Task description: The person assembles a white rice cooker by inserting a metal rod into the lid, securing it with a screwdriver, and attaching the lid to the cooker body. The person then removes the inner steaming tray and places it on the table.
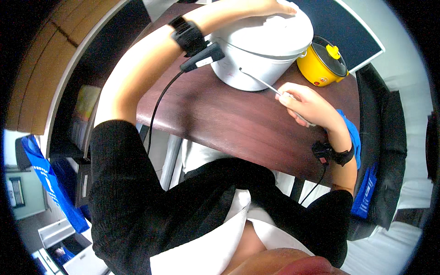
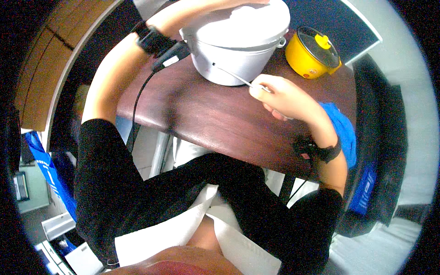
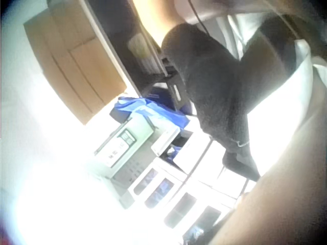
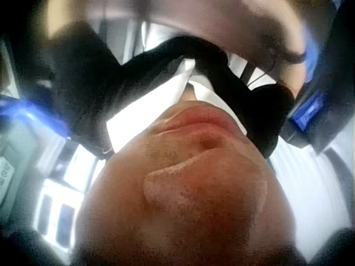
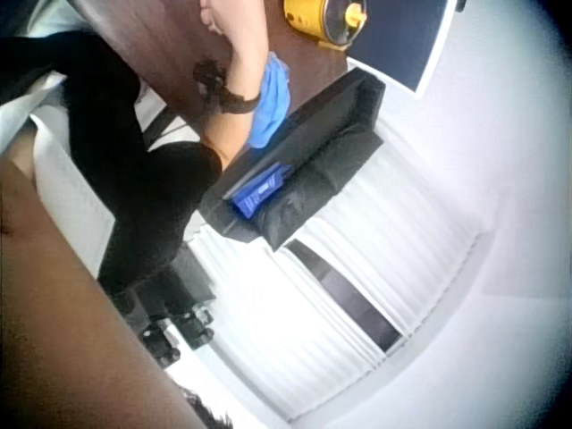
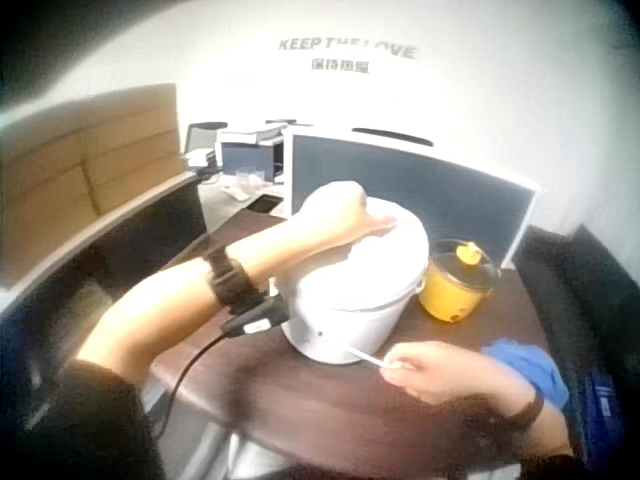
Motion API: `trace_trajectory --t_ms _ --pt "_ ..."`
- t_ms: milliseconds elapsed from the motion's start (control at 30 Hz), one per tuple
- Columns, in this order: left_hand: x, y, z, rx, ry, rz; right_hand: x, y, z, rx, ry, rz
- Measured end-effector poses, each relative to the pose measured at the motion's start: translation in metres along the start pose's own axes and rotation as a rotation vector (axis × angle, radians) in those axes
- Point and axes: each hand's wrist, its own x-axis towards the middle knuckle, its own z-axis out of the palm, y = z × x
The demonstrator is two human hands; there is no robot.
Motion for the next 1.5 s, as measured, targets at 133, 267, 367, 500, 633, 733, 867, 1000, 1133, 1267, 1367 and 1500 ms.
trace_trajectory --t_ms 133,267,367,500,633,733,867,1000,1133,1267,1367,1500 --pt "-0.01 0.005 -0.017 -0.24 0.131 -0.102 -0.025 0.029 -0.006 0.021 0.069 -0.077" --pt "-0.013 -0.002 -0.024 -0.236 0.193 0.034 -0.043 0.053 -0.014 0.155 0.165 -0.17" --pt "-0.008 -0.002 -0.019 -0.262 0.179 0.021 -0.054 0.058 -0.027 0.263 0.302 -0.229" --pt "-0.003 -0.005 -0.016 -0.144 0.091 0.086 -0.065 0.065 -0.037 0.308 0.437 -0.295" --pt "0.009 -0.031 -0.003 -0.008 0.124 0.228 -0.059 0.057 -0.031 0.439 0.441 -0.385" --pt "0.012 -0.027 0.006 -0.08 0.088 0.192 -0.055 0.051 -0.033 0.47 0.398 -0.385" --pt "0.013 -0.025 0.006 0.036 0.047 0.158 -0.043 0.047 -0.031 0.525 0.398 -0.344" --pt "0.014 -0.025 0.006 -0.055 0.042 0.173 -0.036 0.054 -0.033 0.561 0.394 -0.327" --pt "0.011 -0.024 0.007 -0.105 0.051 0.181 -0.036 0.052 -0.038 0.535 0.372 -0.289" --pt "0.012 -0.025 0.009 -0.02 0.021 0.168 -0.031 0.053 -0.04 0.598 0.398 -0.303" --pt "0.009 -0.017 0.013 0.116 -0.011 0.232 -0.019 0.044 -0.05 0.625 0.391 -0.293" --pt "0.008 -0.015 0.012 0.19 -0.055 0.231 -0.011 0.041 -0.052 0.632 0.363 -0.303"
